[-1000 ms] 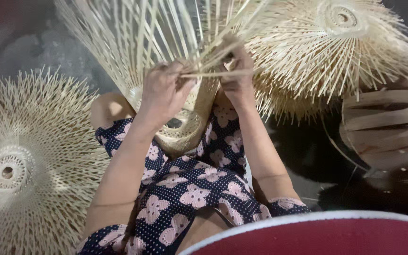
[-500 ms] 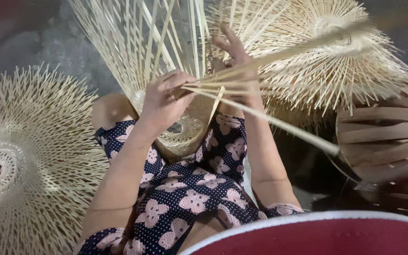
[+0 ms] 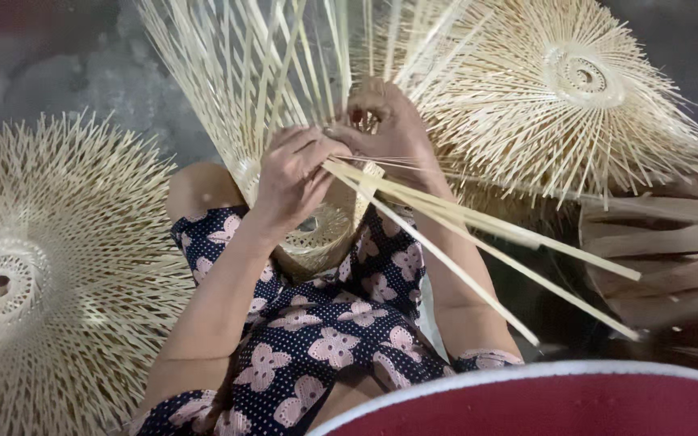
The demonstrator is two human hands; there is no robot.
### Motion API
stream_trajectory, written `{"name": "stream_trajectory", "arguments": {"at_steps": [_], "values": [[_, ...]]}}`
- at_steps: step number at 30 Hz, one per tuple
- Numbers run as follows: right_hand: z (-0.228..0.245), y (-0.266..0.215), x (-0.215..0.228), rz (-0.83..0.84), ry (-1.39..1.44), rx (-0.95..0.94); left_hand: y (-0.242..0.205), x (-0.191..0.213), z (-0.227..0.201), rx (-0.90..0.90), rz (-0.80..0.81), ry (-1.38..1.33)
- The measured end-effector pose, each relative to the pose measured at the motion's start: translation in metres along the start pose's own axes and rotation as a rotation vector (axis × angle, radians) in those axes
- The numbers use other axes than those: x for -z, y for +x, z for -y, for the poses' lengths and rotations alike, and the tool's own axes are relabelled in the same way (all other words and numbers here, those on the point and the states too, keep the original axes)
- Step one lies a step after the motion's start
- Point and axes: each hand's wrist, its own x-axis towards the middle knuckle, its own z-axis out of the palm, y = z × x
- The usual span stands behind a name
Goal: The person weaves together thin strips of bamboo by hand to construct the frame of conical hats, working on one hat frame while others are visible on the floor.
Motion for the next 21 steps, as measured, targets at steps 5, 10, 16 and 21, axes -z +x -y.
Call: {"name": "stream_trajectory", "arguments": {"at_steps": [5,10,16,21], "values": [[-0.043,-0.032,0.013,0.16,1.028,-0.368,0.001,0.008,0.004,0.012,0.042,-0.147],[-0.064,-0.045,0.019,0.237,1.275,-0.239,0.014,-0.011,0.003,0.406,0.134,0.127],[-0.021,-0.01,0.003,-0.003,0.697,-0.783,0.015,0.01,0.001,0.348,0.38,0.052],[-0.001,0.009,-0.008,-0.051,0.253,-0.401,0.004,0.013,0.0,0.248,0.202,-0.042]]}}
